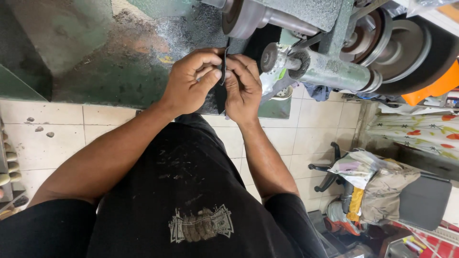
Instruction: Grinding the edges of a shoe sole component using a sanding machine
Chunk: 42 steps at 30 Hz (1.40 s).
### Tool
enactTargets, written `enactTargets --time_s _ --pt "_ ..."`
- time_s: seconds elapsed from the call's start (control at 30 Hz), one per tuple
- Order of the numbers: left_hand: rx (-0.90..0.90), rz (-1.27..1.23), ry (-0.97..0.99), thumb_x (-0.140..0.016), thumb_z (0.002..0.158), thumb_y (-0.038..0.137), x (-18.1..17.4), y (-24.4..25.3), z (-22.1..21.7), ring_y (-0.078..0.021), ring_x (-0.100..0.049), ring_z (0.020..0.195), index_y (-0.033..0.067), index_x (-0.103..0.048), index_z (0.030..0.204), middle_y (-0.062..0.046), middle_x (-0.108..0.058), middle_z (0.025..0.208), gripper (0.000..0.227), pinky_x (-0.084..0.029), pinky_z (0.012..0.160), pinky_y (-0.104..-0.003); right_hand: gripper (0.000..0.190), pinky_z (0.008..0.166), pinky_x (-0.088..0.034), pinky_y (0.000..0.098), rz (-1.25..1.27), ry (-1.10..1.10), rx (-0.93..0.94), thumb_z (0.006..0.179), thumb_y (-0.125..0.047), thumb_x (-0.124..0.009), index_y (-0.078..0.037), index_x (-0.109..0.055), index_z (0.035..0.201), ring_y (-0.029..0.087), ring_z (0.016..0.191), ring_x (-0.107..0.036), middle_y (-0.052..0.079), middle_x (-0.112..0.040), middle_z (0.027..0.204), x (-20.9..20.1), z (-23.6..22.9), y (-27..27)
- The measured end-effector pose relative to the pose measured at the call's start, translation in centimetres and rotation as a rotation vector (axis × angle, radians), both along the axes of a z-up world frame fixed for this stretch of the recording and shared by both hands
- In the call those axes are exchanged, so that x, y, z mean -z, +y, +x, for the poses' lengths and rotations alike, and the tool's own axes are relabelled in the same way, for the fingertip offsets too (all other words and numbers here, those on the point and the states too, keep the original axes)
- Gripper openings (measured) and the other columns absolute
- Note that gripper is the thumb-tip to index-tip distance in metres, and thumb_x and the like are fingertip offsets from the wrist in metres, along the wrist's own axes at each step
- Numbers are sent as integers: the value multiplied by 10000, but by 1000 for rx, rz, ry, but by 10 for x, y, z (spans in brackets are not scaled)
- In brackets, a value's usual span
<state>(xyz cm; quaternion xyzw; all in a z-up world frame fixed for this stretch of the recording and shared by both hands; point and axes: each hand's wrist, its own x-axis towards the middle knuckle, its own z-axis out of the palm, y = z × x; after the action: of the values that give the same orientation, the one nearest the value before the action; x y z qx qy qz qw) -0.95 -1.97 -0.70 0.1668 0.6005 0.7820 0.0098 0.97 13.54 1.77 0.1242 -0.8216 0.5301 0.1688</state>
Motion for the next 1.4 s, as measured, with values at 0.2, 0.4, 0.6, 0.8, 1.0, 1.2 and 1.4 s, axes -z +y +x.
enactTargets --time_s 0.2,0.4,0.6,0.8,1.0,1.2,1.4 --pt "-29 189 -97 -681 1012 32 23 22 -14 -381 -583 1260 -82 -638 1218 -284 -607 1306 240 -539 1024 -491 238 1053 -464 459 -68 78 -33 1031 -42 -638 -9 -698 1259 275 1143 -629 145 -639 1170 11 -20 14" --pt "-29 -24 -56 -642 1036 114 17 17 -24 -264 -662 1205 -20 -615 1295 -140 -596 1309 293 -567 1101 -356 253 1189 -443 315 -93 -124 15 1089 -146 -608 -106 -654 1335 173 1276 -549 62 -562 1286 26 -20 18" --pt "-10 -69 -198 -649 1021 181 41 23 -32 -232 -690 1169 18 -613 1334 -141 -657 1299 355 -615 984 -322 270 1127 -469 310 -61 -139 42 1086 -198 -609 -112 -647 1339 179 1237 -553 76 -564 1247 46 -27 24" --pt "15 18 -480 -640 987 217 39 31 -46 -263 -731 1093 12 -566 1367 -183 -718 1202 439 -684 909 -490 211 1057 -472 300 30 -188 122 1049 -177 -610 -89 -718 1208 185 1098 -583 61 -603 1070 49 -44 24" --pt "45 21 -439 -634 993 235 33 27 -40 -334 -713 1165 18 -559 1369 -216 -681 1289 441 -671 928 -504 216 1078 -457 261 -65 -233 98 1065 -160 -603 -110 -700 1251 148 1108 -546 36 -575 1108 47 -37 22" --pt "43 -57 -171 -616 1040 158 -4 15 -18 -202 -679 1183 -9 -596 1352 -131 -668 1291 354 -570 1030 -282 246 1120 -461 356 11 -101 89 1077 -182 -606 -94 -668 1298 211 1184 -579 87 -610 1200 10 -13 18" --pt "11 6 -142 -644 1050 77 22 19 -24 -417 -701 1031 -59 -582 1357 -286 -645 1137 342 -650 776 -512 307 943 -525 393 -34 -117 26 1080 -104 -593 -53 -641 1379 301 1108 -610 184 -593 1252 17 -18 20"
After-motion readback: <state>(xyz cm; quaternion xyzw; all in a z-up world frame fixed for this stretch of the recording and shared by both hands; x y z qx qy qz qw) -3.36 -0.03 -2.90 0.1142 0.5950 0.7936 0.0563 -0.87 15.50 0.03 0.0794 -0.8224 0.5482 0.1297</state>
